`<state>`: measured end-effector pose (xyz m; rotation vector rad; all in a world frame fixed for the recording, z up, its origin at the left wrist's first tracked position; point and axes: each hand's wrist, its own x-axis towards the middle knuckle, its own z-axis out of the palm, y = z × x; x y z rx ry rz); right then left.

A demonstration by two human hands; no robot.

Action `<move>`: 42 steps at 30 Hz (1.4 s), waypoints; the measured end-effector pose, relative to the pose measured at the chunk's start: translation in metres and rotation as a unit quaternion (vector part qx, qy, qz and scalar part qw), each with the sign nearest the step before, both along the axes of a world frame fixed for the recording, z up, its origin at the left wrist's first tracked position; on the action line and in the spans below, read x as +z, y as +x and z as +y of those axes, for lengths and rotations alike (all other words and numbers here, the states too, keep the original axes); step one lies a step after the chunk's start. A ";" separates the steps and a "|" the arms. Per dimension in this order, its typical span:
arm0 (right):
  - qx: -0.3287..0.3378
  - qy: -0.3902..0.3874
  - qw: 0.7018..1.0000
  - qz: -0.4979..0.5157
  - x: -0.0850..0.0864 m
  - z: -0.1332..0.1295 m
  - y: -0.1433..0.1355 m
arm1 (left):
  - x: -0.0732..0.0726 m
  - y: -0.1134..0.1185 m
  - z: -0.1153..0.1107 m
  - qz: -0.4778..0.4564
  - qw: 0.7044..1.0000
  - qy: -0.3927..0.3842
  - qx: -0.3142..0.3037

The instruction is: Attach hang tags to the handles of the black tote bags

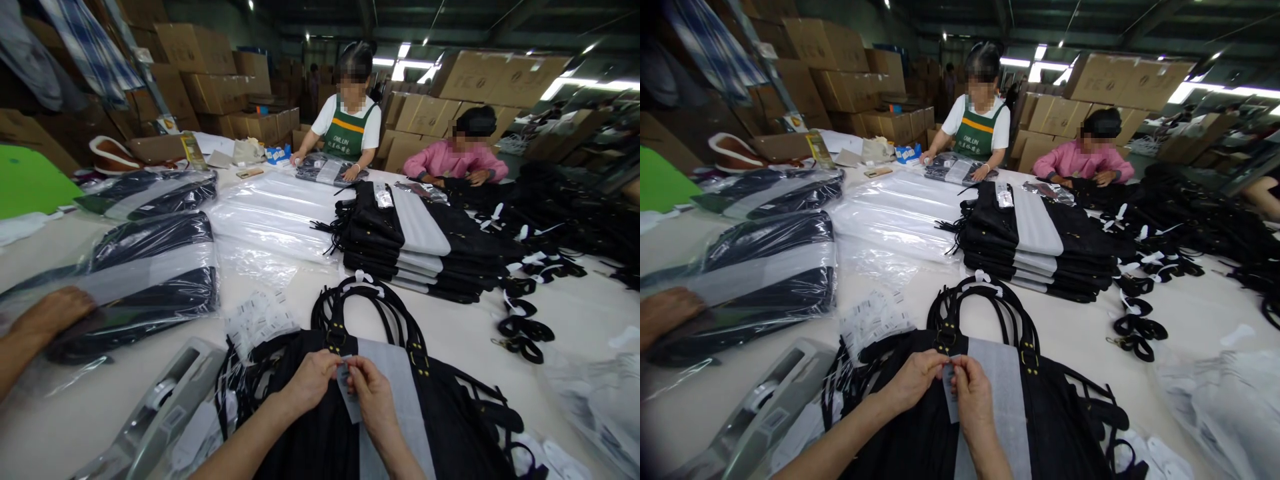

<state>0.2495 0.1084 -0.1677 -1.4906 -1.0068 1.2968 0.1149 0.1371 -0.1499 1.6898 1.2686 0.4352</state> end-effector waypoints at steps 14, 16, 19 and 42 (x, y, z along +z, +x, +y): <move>0.038 0.013 0.999 -0.012 0.000 0.005 0.000 | 0.001 0.002 -0.005 -0.028 0.995 -0.039 0.082; 0.042 0.009 0.999 -0.008 0.001 0.006 0.000 | 0.001 0.003 -0.005 -0.026 0.995 -0.036 0.087; 0.050 0.006 0.999 -0.010 0.001 0.007 0.002 | -0.001 0.003 -0.005 -0.023 0.995 -0.031 0.088; 0.120 0.066 0.986 -0.093 0.002 0.012 0.006 | -0.004 0.002 0.000 0.081 0.996 0.008 0.022</move>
